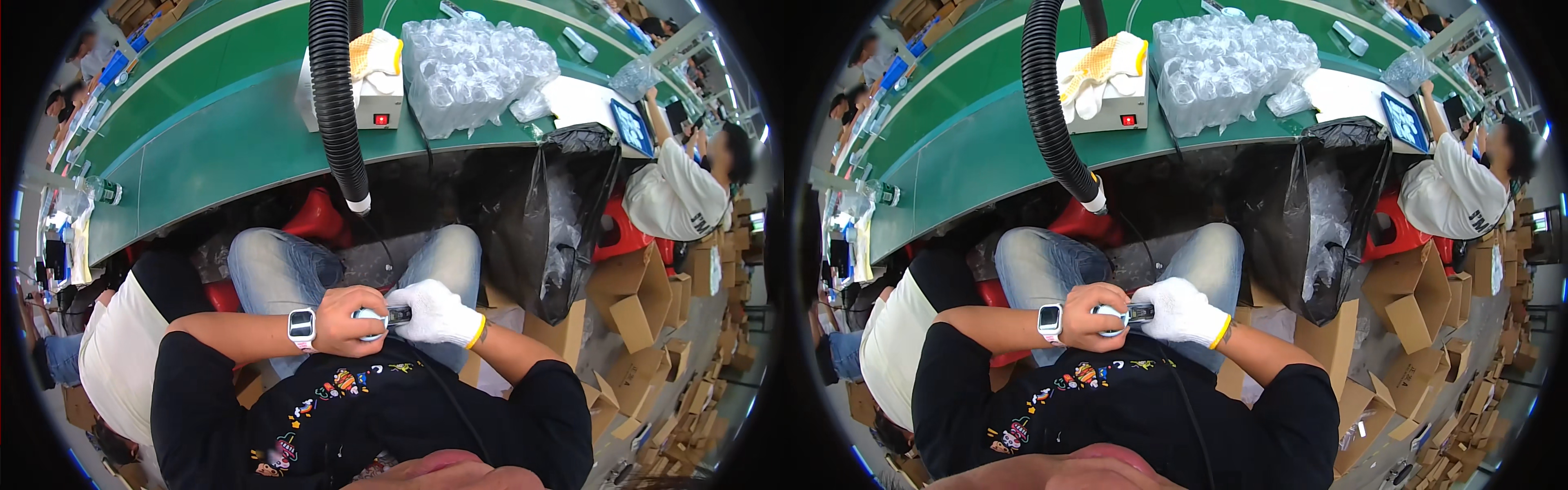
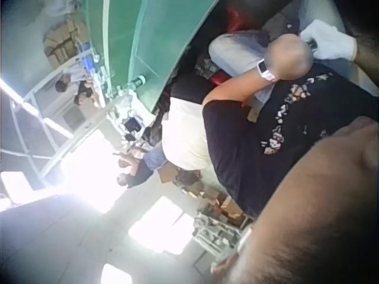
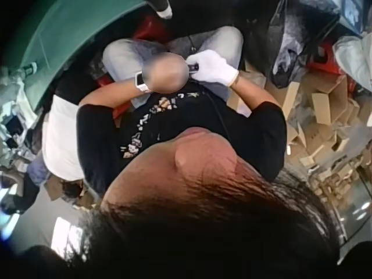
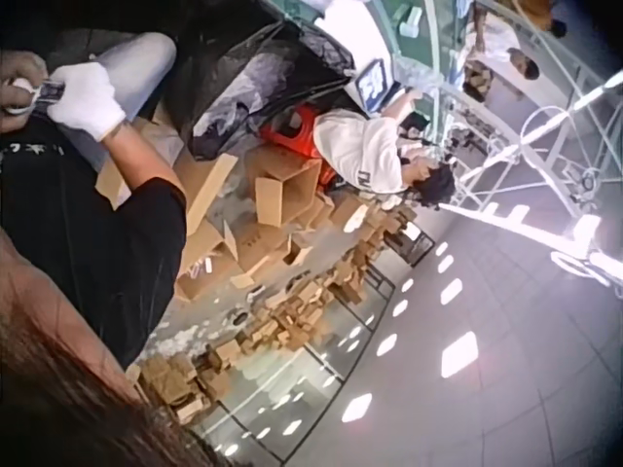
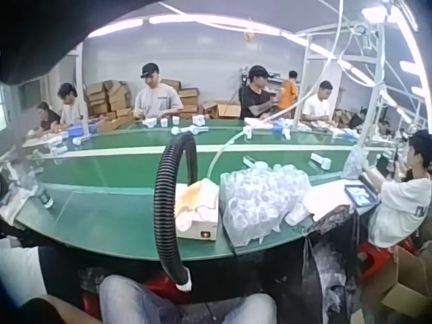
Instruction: Cleaning and inspecting small white electronic components using an air suction hose at an assembly line.
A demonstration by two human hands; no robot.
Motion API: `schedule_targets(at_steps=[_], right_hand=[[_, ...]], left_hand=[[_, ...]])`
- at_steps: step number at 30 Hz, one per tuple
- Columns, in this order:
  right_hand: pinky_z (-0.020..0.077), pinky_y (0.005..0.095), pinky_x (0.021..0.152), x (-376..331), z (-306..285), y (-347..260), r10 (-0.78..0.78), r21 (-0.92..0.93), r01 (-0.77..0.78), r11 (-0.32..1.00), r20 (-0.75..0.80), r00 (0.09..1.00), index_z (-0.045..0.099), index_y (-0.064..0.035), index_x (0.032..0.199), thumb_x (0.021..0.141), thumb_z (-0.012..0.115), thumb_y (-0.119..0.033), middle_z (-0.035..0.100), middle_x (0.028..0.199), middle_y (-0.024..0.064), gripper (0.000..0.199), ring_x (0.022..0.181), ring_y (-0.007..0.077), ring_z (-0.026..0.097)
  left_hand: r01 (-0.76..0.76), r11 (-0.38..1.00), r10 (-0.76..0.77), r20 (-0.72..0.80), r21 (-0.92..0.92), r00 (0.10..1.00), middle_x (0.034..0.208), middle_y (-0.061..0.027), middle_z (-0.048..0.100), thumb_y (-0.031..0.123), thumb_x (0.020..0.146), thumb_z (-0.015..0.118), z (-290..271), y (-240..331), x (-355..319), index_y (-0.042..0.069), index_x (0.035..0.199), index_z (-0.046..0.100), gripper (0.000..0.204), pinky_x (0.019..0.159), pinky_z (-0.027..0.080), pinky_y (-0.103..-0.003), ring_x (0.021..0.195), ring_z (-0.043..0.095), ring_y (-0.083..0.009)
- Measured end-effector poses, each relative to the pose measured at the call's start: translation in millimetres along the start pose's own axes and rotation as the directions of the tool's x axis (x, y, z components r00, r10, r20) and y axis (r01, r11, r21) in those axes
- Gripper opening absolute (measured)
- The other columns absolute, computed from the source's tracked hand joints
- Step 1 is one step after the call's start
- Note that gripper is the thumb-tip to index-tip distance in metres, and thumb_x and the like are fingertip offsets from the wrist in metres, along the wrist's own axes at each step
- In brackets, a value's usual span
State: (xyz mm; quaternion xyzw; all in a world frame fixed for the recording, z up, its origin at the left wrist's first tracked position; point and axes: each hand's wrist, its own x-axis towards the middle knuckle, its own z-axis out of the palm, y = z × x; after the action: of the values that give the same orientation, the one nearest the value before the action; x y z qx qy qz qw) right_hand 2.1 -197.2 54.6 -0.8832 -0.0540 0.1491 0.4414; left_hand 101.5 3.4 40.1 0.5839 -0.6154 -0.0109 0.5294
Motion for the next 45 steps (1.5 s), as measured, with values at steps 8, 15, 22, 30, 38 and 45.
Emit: schedule_targets(at_steps=[8,15,22,30,38,45], right_hand=[[0.057,0.0424,0.078,28,-22,24,0.065,-0.162,-0.047,0.986,0.106,0.992,0.071,-0.0089,0.112,0.078,0.077,-0.023,0.073,0.096,0.0196,0.038,0.09,0.0377,0.072],[0.0499,0.0367,0.104,62,-99,83,-0.026,0.155,0.193,0.969,-0.711,0.703,0.055,0.0014,0.14,0.092,0.067,0.002,0.065,0.13,0.0106,0.049,0.116,0.022,0.063],[0.0441,0.0393,0.111,87,-235,189,-0.055,-0.117,-0.29,0.95,-0.976,0.213,0.05,0.001,0.146,0.089,0.073,-0.006,0.057,0.142,0.021,0.063,0.13,0.0329,0.056],[0.039,0.0425,0.114,124,-227,178,-0.112,-0.23,-0.575,0.785,-0.966,0.233,0.052,0.0017,0.146,0.087,0.072,-0.025,0.054,0.148,0.0231,0.068,0.136,0.0374,0.051],[0.0442,0.0438,0.108,118,-244,199,-0.056,-0.203,-0.649,0.733,-0.969,0.24,0.052,-0.0052,0.149,0.097,0.062,-0.033,0.06,0.143,0.0216,0.06,0.128,0.0408,0.057],[0.0422,0.0488,0.111,110,-240,209,-0.181,-0.361,-0.661,0.658,-0.928,0.326,0.041,-0.0036,0.154,0.092,0.068,-0.041,0.054,0.147,0.0249,0.077,0.131,0.0456,0.053]], left_hand=[[0.368,0.924,-0.38,-0.147,-0.104,0.913,0.1,-0.0089,0.066,0.006,0.071,0.082,15,-31,-7,0.007,0.094,0.067,0.027,0.078,0.057,-0.034,0.088,0.07,-0.0259],[0.509,0.683,-0.729,-0.445,-0.523,0.521,0.111,-0.0094,0.065,0.016,0.085,0.07,-64,-63,-50,0.001,0.108,0.062,0.029,0.094,0.049,-0.034,0.104,0.061,-0.0171],[0.533,0.844,-0.151,-0.928,0.059,0.342,0.119,-0.012,0.062,0.014,0.08,0.068,-203,-128,7,0.003,0.119,0.066,0.04,0.097,0.049,-0.035,0.108,0.061,-0.023],[0.583,0.656,0.065,-0.806,0.479,0.588,0.121,-0.0168,0.059,0.013,0.074,0.078,-317,-291,105,0.009,0.115,0.073,0.041,0.097,0.053,-0.042,0.112,0.061,-0.0359],[0.745,0.491,-0.1,-0.821,0.451,0.563,0.127,-0.0173,0.056,0.008,0.075,0.081,-342,-385,124,0.012,0.109,0.072,0.036,0.102,0.052,-0.045,0.117,0.059,-0.039],[0.812,0.438,-0.378,-0.741,0.385,0.555,0.147,-0.0199,0.041,0.014,0.082,0.08,-320,-361,120,0.015,0.142,0.053,0.066,0.104,0.049,-0.049,0.127,0.053,-0.0413]])
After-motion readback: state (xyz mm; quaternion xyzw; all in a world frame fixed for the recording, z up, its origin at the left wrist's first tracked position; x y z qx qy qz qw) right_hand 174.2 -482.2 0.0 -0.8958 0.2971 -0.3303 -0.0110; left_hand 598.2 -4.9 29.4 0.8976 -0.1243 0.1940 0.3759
